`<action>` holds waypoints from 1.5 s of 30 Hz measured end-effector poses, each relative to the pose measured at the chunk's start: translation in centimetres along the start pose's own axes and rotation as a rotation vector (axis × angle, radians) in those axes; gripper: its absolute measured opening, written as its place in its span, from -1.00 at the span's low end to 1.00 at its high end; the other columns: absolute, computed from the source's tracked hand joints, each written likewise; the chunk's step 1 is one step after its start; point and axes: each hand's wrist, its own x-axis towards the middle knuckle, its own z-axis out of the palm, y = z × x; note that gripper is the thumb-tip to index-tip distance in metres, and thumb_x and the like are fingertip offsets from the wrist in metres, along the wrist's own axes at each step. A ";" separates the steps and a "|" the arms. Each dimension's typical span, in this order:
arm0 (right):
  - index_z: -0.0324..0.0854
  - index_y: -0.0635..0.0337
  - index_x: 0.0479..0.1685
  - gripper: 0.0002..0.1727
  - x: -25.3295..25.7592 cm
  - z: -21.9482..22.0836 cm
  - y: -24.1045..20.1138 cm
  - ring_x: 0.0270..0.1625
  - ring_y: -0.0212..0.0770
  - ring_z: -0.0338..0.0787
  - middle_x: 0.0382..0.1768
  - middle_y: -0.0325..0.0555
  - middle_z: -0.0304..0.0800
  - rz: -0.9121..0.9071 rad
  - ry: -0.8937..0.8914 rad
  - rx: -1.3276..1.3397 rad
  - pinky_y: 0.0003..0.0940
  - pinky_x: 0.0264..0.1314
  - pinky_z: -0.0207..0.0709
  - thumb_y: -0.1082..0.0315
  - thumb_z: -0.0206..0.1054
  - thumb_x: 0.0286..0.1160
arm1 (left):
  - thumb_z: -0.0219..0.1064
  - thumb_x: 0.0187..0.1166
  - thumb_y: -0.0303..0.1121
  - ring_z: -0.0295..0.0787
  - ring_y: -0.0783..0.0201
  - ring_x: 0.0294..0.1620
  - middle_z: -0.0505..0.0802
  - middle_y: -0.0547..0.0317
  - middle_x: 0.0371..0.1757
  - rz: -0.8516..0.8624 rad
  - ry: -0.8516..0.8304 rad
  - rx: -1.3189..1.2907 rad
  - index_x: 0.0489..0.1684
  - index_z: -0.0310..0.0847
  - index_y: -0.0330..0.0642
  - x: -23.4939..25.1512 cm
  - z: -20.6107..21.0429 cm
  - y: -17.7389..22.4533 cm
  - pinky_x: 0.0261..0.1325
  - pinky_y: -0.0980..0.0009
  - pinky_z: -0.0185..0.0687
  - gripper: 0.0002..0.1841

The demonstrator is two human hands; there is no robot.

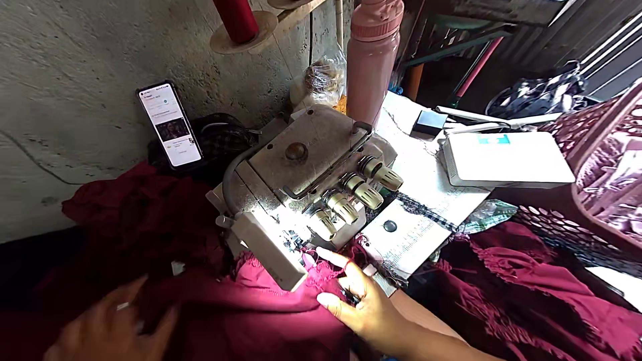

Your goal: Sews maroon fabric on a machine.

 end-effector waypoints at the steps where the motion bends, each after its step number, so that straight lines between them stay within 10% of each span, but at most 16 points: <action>1: 0.40 0.30 0.63 -0.32 0.0 0.2 0.3 -0.43 -0.65 0.65 -0.19 -0.24 0.88 -0.029 0.031 0.005 -0.68 -0.26 0.61 0.34 0.45 0.48 | 0.33 0.55 -0.13 0.66 -0.41 0.18 0.76 -0.40 0.17 0.048 -0.003 0.039 0.30 0.65 -0.29 1.8 1.3 1.1 0.16 -0.31 0.39 -0.52; 5: 0.39 0.32 0.60 -0.30 -0.6 0.3 0.6 -0.37 -0.64 0.74 -0.27 -0.29 0.89 -0.066 0.080 0.003 -0.67 -0.18 0.68 0.35 0.50 0.43 | 0.19 0.69 -0.24 0.74 0.18 0.01 0.87 0.14 -0.12 0.179 0.066 -0.189 -0.09 0.81 -0.06 2.2 4.1 11.9 0.24 0.34 0.50 -0.76; 11: 0.50 0.25 0.37 -0.44 -1.1 -0.1 0.0 -0.28 -0.73 0.66 -0.08 -0.43 0.79 0.100 0.093 0.248 -0.75 -0.15 0.60 0.27 0.55 0.41 | 0.15 0.60 -0.32 0.82 0.05 0.05 0.94 0.01 -0.10 -0.021 -0.006 -0.137 -0.12 0.93 -0.16 1.1 6.3 16.9 0.25 0.28 0.57 -0.67; 13: 0.57 -0.09 -0.09 -0.92 -1.2 -0.4 -0.8 -0.45 -0.80 0.51 -0.40 -0.69 0.60 0.316 0.087 0.342 -0.80 -0.39 0.40 0.20 0.33 0.62 | 0.15 0.66 -0.18 0.72 -0.06 0.04 0.90 -0.06 -0.08 -0.072 -0.056 -0.026 -0.11 0.95 -0.08 1.5 5.3 17.9 0.18 0.14 0.42 -0.63; 16: 0.64 -0.22 -0.35 -0.78 -1.5 -0.9 -1.3 -0.62 -0.76 0.45 -0.56 -0.65 0.60 0.552 -0.005 0.518 -0.76 -0.62 0.27 0.22 0.18 0.69 | 0.21 0.62 0.07 0.73 -0.07 -0.30 0.83 -0.09 -0.35 -0.092 -0.142 0.057 -0.06 0.91 -0.27 2.5 4.3 19.8 -0.23 0.14 0.51 -0.46; 18: 0.70 -0.17 -0.32 -0.76 -1.7 -0.9 -1.4 -0.67 -0.74 0.42 -0.56 -0.60 0.65 0.618 -0.027 0.612 -0.77 -0.68 0.23 0.33 0.16 0.65 | 0.35 0.53 -0.05 0.76 -0.04 -0.49 0.84 -0.09 -0.45 -0.132 -0.259 -0.038 0.07 0.81 -0.50 2.8 4.0 20.5 -0.43 0.18 0.59 -0.45; 25: 0.64 -0.02 -0.12 -0.83 -1.4 -1.3 -1.3 -0.61 -0.76 0.51 -0.35 -0.52 0.79 0.508 0.016 0.534 -0.82 -0.66 0.27 0.37 0.11 0.71 | 0.30 0.57 -0.47 0.79 0.35 -0.38 0.92 -0.01 -0.25 -0.280 -0.414 -0.576 0.29 0.66 -0.55 2.7 3.1 17.4 -0.13 0.44 0.72 -0.61; 29: 0.62 0.02 -0.14 -0.86 -1.0 -0.7 -0.7 -0.43 -0.73 0.54 -0.44 -0.61 0.58 0.334 -0.005 0.378 -0.74 -0.33 0.44 0.19 0.40 0.52 | 0.24 0.61 -0.50 0.79 0.45 -0.38 0.91 0.03 -0.26 -0.304 -0.408 -0.630 0.26 0.68 -0.53 2.6 3.3 17.0 -0.15 0.54 0.72 -0.65; 33: 0.63 0.02 -0.12 -0.87 -0.9 -0.6 -1.4 -0.26 -0.65 0.68 -0.35 -0.51 0.70 0.535 -0.005 0.516 -0.63 -0.11 0.58 0.28 0.18 0.69 | 0.14 0.70 -0.41 0.88 0.30 -0.32 0.95 -0.07 -0.16 -0.304 -0.403 -0.485 0.30 0.67 -0.53 2.8 2.8 18.4 -0.10 0.37 0.78 -0.62; 38: 0.70 -0.10 -0.42 -0.79 -0.7 -1.1 -1.4 -0.67 -0.76 0.39 -0.63 -0.61 0.54 0.516 0.004 0.488 -0.79 -0.67 0.22 0.30 0.29 0.62 | 0.37 0.58 -0.22 0.75 0.32 -0.49 0.89 0.15 -0.41 -0.314 -0.415 -0.416 0.34 0.65 -0.52 2.9 2.7 19.0 -0.34 0.38 0.68 -0.48; 45: 0.70 0.00 -0.21 -0.84 -0.1 -2.7 -1.4 -0.55 -0.71 0.55 -0.52 -0.60 0.70 0.493 -0.144 0.419 -0.74 -0.50 0.40 0.42 0.50 0.27 | 0.36 0.58 -0.18 0.79 0.27 -0.44 0.91 0.12 -0.38 -0.312 -0.412 -0.388 0.34 0.66 -0.49 3.0 2.5 19.2 -0.26 0.29 0.71 -0.47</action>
